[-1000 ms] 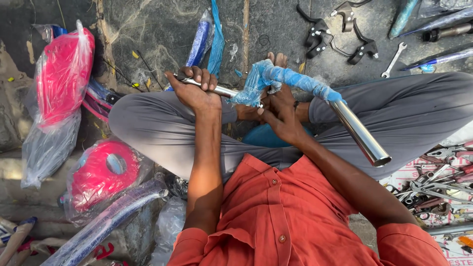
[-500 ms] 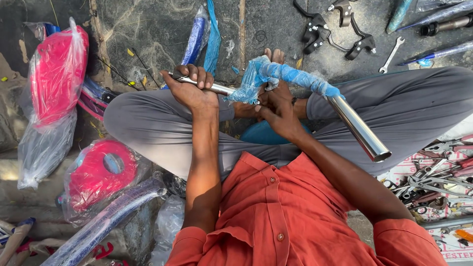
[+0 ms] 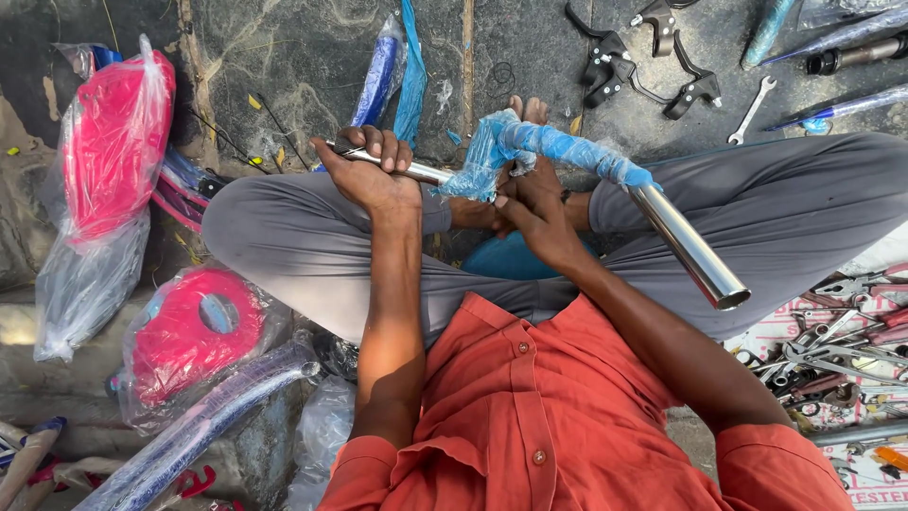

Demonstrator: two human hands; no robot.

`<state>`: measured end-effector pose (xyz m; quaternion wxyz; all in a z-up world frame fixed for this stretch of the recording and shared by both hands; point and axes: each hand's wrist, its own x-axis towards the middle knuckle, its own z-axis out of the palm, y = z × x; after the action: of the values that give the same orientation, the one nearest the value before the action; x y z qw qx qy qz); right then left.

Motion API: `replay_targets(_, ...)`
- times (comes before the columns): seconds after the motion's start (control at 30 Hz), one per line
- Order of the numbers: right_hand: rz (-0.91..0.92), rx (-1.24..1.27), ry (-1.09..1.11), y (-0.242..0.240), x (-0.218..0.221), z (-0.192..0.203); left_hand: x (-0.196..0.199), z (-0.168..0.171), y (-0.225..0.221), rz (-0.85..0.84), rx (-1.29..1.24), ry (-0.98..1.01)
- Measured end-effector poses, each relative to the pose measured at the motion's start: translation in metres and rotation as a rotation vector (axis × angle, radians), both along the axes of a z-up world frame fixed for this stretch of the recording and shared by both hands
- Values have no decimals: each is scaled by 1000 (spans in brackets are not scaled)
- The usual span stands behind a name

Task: Unwrapping protective materials and assembling bicycle handlebar components.

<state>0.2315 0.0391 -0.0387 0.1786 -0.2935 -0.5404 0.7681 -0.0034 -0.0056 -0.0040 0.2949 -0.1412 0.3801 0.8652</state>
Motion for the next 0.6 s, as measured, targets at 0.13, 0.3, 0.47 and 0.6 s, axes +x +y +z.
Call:
replay_targets(0.13, 51, 48, -91, -2, -1, -31, 2, 2, 0, -20, 6, 27)
replay_targets(0.3, -91, -477, -205, 11, -1, 10, 2, -2, -1, -7, -3, 41)
replay_targets(0.47, -32, -75, -171, 11, 9, 10, 2, -3, -2, 12, -14, 11)
replay_targets(0.6, 12, 70, -222, 5, -1, 4, 2, 0, -2, 25, -38, 31)
